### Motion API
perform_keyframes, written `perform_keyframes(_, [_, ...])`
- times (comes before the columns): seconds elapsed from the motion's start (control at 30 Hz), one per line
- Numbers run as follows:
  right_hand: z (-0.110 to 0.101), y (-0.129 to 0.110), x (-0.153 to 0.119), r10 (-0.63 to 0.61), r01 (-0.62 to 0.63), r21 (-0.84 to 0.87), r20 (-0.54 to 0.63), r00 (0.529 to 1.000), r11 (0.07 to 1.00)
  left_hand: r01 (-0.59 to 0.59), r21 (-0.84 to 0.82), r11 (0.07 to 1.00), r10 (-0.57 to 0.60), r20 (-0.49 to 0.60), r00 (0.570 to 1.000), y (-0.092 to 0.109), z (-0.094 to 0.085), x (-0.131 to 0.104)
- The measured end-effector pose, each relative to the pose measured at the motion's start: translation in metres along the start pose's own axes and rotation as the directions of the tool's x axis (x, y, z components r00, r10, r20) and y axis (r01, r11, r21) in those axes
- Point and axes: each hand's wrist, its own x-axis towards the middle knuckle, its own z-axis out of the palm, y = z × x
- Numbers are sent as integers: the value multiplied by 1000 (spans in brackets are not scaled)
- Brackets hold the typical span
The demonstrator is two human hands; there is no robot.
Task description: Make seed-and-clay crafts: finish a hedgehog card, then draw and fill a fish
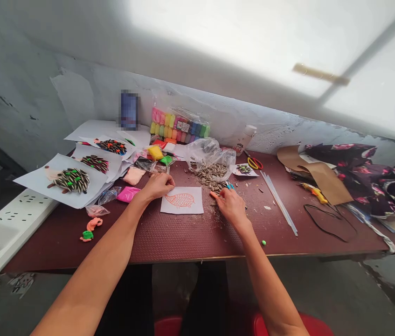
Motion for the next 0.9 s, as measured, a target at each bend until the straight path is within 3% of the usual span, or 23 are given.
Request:
perform_keyframes(0.17, [-1, -7, 3, -52, 62, 110, -91, 994, 992, 7, -19, 1000, -7, -3, 1000, -1, 1, 0])
perform_keyframes(0.37, [-3, -42, 29, -144, 141, 116, 21, 989, 983, -6, -49, 999, 7, 3, 1000, -2, 0, 0])
perform_keyframes(0.57, [11, -76, 48, -208, 225, 221, -95, 973, 949, -6, -58, 998, 8, 30, 1000, -1, -3, 0])
perform_keyframes(0.73, [30, -70, 47, -205, 246, 290, -167, 965, 925, -3, -51, 999, 4, 19, 1000, -2, -4, 0])
perform_keyframes(0.9, [36, -64, 47, -266, 313, 283, -190, 945, 907, -6, -73, 997, 7, 16, 1000, -4, -3, 1])
